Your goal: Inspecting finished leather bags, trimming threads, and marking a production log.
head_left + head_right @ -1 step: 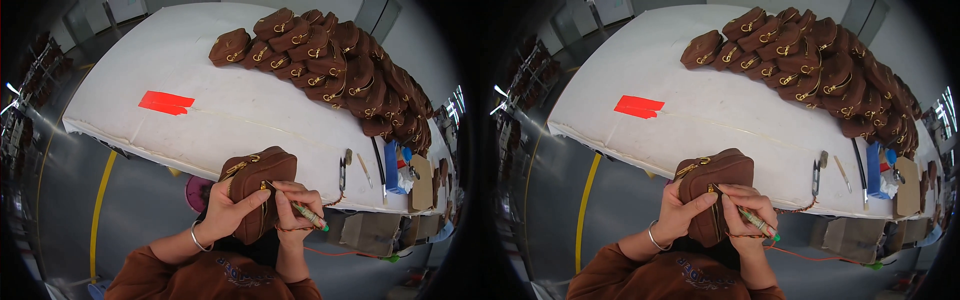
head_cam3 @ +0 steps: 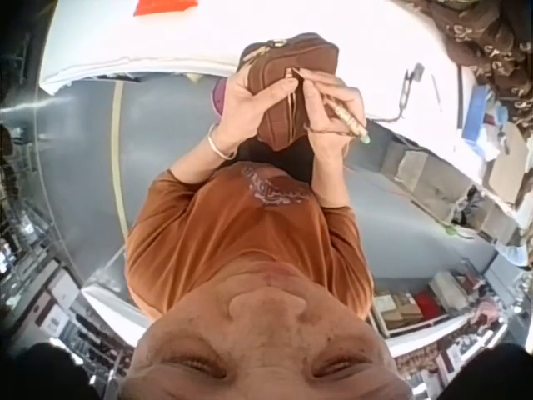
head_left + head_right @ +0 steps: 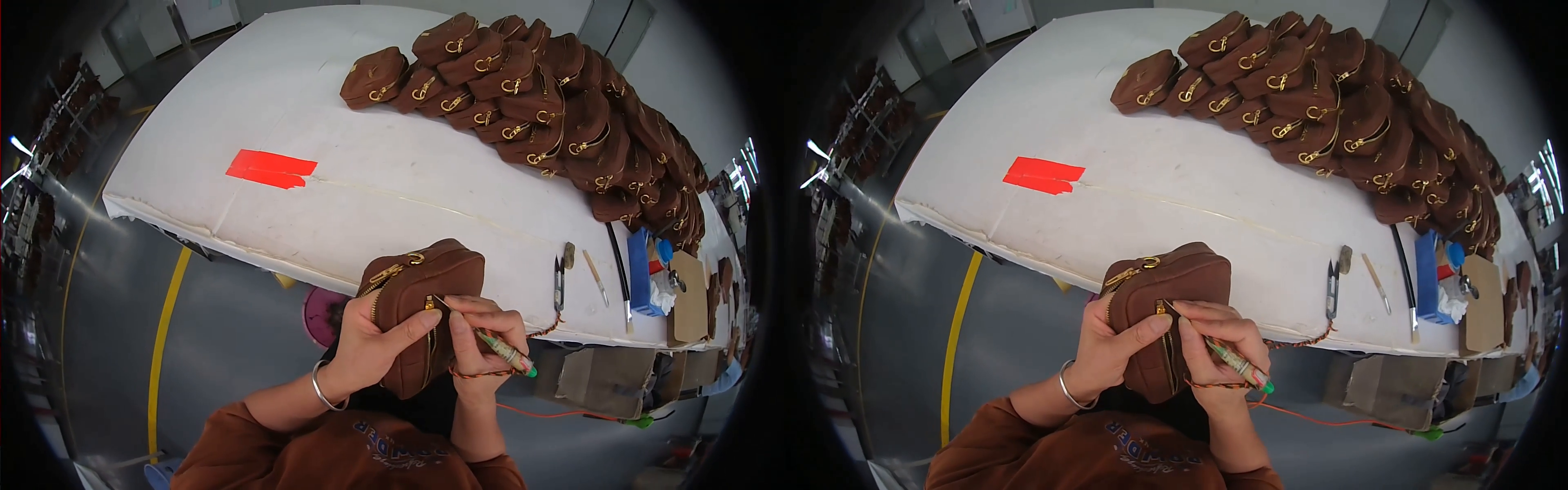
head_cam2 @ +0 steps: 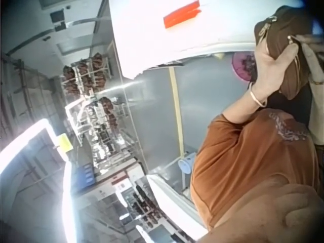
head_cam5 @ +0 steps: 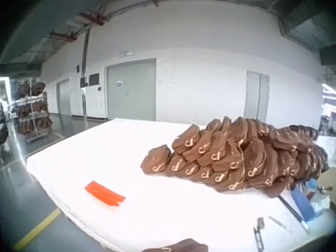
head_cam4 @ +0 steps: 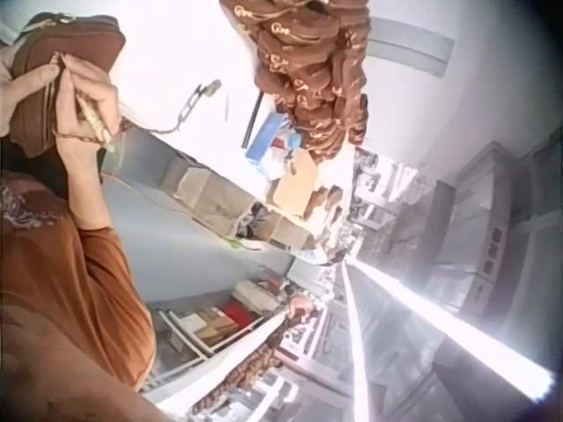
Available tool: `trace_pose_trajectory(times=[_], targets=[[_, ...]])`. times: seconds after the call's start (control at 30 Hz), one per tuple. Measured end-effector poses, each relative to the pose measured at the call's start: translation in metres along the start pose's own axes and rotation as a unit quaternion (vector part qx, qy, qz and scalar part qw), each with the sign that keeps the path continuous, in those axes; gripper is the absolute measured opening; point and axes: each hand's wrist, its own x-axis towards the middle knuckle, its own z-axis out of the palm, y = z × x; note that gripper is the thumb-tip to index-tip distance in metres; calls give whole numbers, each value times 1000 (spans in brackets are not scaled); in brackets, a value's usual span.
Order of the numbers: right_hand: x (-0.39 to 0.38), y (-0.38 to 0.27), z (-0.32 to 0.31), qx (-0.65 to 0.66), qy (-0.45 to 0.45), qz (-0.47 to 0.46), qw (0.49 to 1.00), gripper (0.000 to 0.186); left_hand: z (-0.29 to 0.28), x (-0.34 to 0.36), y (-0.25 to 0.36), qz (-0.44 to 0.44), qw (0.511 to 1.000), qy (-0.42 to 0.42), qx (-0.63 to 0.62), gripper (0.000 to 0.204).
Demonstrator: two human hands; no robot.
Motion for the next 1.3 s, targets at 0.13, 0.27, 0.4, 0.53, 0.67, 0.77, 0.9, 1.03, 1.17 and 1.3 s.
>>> trace_pose_trajectory(times=[0.13, 0.27, 0.4, 0.53, 0.67, 0.77, 0.9, 1.03, 1.17, 1.3], targets=[[-2, -1, -4, 10, 3, 10, 1000, 17, 4, -1, -2, 6, 1000, -3, 14, 21], [-2, 3, 0, -23, 6, -37, 999, 19, 6, -3, -2, -1, 1000, 1, -9, 22], [-1, 12, 7, -159, 11, -182, 970, 18, 4, -1, -6, 0, 1000, 25, -20, 22], [6, 22, 12, -187, -7, -223, 957, 18, -7, 3, -11, 7, 999, 25, 18, 23], [21, 33, 24, -188, -57, -208, 958, 17, -21, 13, -17, 2, 999, 43, -29, 23], [26, 30, 34, -170, -92, -158, 968, 16, -31, 18, -12, -44, 990, 59, -117, 23], [21, 8, 26, -51, -14, -78, 996, 15, -47, 32, 19, -40, 966, 162, -198, 31], [-4, -7, 10, 60, -24, 70, 995, 8, -95, 48, 26, 6, 934, 194, -299, 34], [-40, 23, 20, 78, -101, 305, 944, 21, -105, 37, 10, -66, 905, 195, -372, 33], [-38, 39, 46, 123, -61, 378, 915, 23, -100, 4, -7, -162, 876, 92, -445, 32]])
